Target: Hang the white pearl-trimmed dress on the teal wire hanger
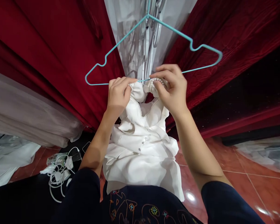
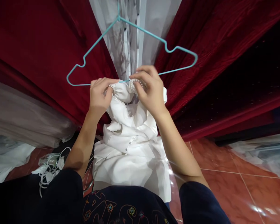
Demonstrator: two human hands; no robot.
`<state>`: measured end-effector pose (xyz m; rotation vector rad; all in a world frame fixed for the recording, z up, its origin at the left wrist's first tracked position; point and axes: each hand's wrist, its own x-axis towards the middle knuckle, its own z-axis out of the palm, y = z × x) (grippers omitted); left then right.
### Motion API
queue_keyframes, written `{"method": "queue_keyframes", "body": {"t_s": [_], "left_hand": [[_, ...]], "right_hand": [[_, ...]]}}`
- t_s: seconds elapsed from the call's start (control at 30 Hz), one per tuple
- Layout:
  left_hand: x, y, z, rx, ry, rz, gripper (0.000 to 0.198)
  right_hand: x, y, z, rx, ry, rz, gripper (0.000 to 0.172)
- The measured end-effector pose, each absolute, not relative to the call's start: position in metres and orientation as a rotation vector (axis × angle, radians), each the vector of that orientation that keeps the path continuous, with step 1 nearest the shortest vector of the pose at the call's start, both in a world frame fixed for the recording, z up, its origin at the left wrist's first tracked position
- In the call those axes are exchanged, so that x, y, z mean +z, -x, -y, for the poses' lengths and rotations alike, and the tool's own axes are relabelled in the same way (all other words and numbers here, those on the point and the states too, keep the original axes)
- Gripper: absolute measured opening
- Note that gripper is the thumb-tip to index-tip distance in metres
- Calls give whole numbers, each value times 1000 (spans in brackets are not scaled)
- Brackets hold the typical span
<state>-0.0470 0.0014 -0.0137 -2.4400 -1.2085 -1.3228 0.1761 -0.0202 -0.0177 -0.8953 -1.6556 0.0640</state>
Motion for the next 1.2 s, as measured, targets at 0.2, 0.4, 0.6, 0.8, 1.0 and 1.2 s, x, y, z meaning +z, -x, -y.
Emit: {"method": "queue_keyframes", "body": {"t_s": [0.2,0.4,0.6,0.8,1.0,1.2], "left_hand": [[-22,39,6,-1499,2418,1094,33],[-30,62,26,-1786,1902,1345,20],[-48,136,-20,-2086,1756,1520,6],[0,179,-63,-2203,1751,1526,29],[58,119,-57,-1781,2260,1387,14],[46,99,-78,-1575,2560,1469,19]], "right_hand": [[-46,-165,9,80,838,1558,25],[-37,-168,15,142,864,1545,28],[-36,-168,7,180,883,1547,33],[-38,-167,7,177,875,1533,33],[-42,-165,8,146,866,1538,29],[-44,-167,11,77,907,1529,26]]}}
